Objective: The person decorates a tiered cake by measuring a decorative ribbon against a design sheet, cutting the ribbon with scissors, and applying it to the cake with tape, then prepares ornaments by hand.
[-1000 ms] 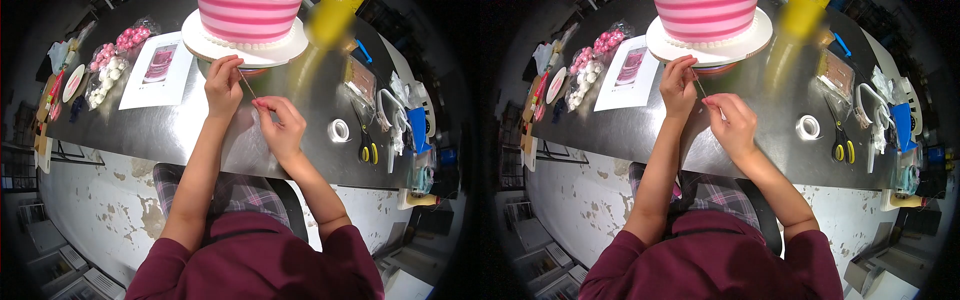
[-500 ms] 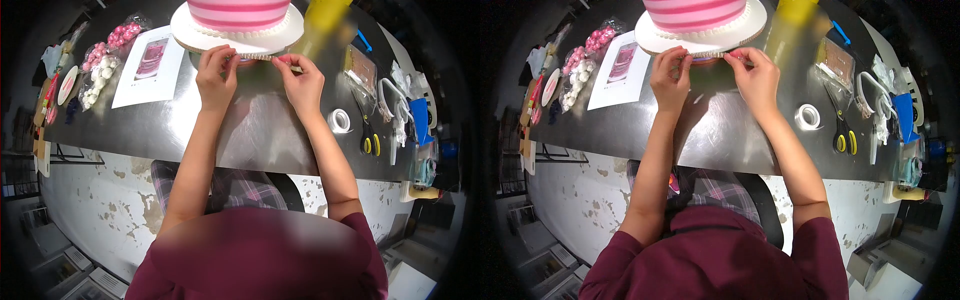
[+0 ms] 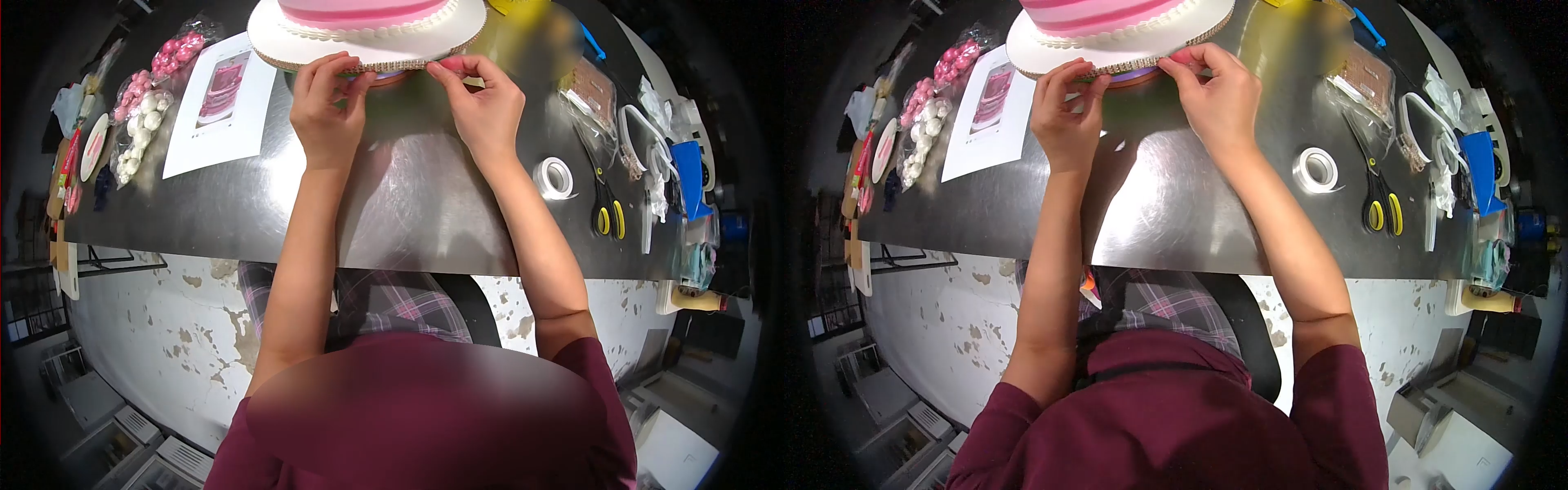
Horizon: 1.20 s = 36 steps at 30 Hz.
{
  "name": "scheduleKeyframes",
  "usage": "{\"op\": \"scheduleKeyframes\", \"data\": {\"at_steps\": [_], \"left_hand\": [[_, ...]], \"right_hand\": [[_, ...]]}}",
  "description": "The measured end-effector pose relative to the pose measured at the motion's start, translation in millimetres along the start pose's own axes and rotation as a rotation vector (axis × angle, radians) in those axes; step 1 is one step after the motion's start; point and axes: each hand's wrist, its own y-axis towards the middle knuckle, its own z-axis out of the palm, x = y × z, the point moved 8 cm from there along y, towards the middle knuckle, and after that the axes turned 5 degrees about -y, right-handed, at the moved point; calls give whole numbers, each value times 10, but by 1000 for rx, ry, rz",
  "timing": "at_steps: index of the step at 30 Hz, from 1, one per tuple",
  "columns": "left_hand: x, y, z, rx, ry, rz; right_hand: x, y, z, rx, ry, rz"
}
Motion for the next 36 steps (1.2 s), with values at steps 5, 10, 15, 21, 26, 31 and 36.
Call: {"op": "scheduleKeyframes", "data": {"at_steps": [5, 10, 15, 21, 26, 31, 36], "left_hand": [[-9, -1, -11, -6, 22, 0], [-15, 1, -15, -7, 38, -10], [-36, 1, -9, -6, 43, 13], [-36, 5, -9, 7, 54, 2], [-3, 0, -12, 20, 53, 21], [3, 8, -40, 28, 64, -9], [38, 36, -104, 20, 52, -54]], "right_hand": [[19, 5, -4, -29, -10, -52], [-21, 10, 19, -24, 2, -11], [-37, 20, 29, -31, -3, -15], [-37, 26, 40, -44, -6, -12], [-28, 32, 60, -58, -2, -29], [-86, 27, 34, -62, 12, 81], [-195, 89, 55, -24, 35, 153]]}}
